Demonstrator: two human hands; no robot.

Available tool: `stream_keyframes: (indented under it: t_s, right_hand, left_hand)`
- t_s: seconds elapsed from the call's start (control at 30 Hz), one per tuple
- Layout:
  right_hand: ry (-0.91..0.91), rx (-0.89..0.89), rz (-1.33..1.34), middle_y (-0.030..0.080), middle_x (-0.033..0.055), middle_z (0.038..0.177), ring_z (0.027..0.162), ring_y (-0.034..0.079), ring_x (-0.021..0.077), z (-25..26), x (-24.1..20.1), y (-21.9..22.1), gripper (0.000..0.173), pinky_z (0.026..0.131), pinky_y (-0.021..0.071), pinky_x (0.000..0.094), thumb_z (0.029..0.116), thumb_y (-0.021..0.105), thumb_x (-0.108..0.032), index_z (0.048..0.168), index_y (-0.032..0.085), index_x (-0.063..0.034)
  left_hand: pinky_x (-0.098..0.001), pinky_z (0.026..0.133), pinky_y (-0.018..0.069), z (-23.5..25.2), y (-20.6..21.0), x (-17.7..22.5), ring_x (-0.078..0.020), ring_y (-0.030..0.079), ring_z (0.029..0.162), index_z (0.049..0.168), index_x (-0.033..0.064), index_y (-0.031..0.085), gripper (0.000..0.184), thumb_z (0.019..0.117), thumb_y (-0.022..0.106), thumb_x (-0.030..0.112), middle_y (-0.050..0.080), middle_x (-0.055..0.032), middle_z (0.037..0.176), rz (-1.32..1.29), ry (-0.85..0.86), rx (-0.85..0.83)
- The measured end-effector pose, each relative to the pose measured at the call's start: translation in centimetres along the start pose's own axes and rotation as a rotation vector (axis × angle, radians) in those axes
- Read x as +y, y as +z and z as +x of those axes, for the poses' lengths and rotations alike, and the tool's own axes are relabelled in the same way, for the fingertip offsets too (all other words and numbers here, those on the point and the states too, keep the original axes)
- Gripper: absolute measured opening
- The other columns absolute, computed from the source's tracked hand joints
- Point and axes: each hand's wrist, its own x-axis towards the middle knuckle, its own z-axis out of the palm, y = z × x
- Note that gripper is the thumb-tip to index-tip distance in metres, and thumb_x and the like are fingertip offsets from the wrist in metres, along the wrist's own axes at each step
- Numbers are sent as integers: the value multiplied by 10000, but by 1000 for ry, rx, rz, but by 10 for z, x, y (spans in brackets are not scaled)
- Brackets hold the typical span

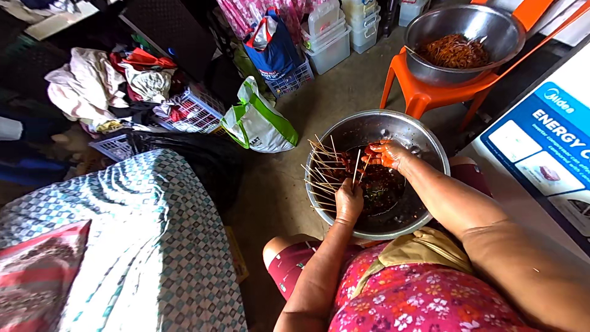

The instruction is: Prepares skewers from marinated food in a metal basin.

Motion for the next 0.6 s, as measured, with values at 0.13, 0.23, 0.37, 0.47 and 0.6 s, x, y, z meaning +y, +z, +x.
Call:
stream_keyframes:
  t_s: [0.13, 0.23, 0.37, 0.47, 0.6]
  right_hand:
    - [44, -23, -24, 640, 113, 939, 763, 692, 211, -2, 6, 6, 181, 743, 624, 383, 1063, 493, -69, 1214, 535, 21]
    - [82, -63, -70, 645, 117, 978, 777, 692, 210, -1, 18, 8, 222, 740, 617, 379, 1075, 477, -106, 1265, 508, 7]
    - [102, -132, -143, 681, 157, 998, 808, 709, 237, -14, 26, 21, 292, 765, 619, 396, 1060, 492, -59, 1326, 475, 60]
    - [119, -149, -154, 671, 155, 987, 789, 698, 231, -20, 28, 30, 286, 738, 611, 389, 1060, 488, -49, 1322, 473, 65]
    - [106, -80, -251, 681, 177, 975, 759, 706, 258, -12, 23, 25, 315, 703, 618, 407, 1084, 516, -185, 1291, 520, 53]
  left_hand:
    - [-375, 794, 549, 1, 0, 1, -185, 669, 807, 1092, -25, 683, 204, 1002, 547, 96, 696, -120, 880, -8, -16, 2]
    - [-381, 797, 550, -1, 2, -1, -191, 672, 808, 1098, -25, 685, 209, 998, 549, 98, 697, -122, 882, -2, -30, 5]
    - [-457, 845, 561, 2, 0, -1, -265, 698, 866, 1128, -35, 675, 220, 1005, 555, 103, 708, -168, 936, 17, -54, 19]
    - [-494, 865, 553, 4, -2, 3, -306, 699, 896, 1112, -44, 664, 219, 1016, 551, 117, 701, -192, 937, 36, -80, 21]
    - [-495, 846, 550, 5, -4, 7, -303, 688, 873, 1101, -33, 660, 211, 1023, 544, 126, 690, -182, 916, 55, -115, 4]
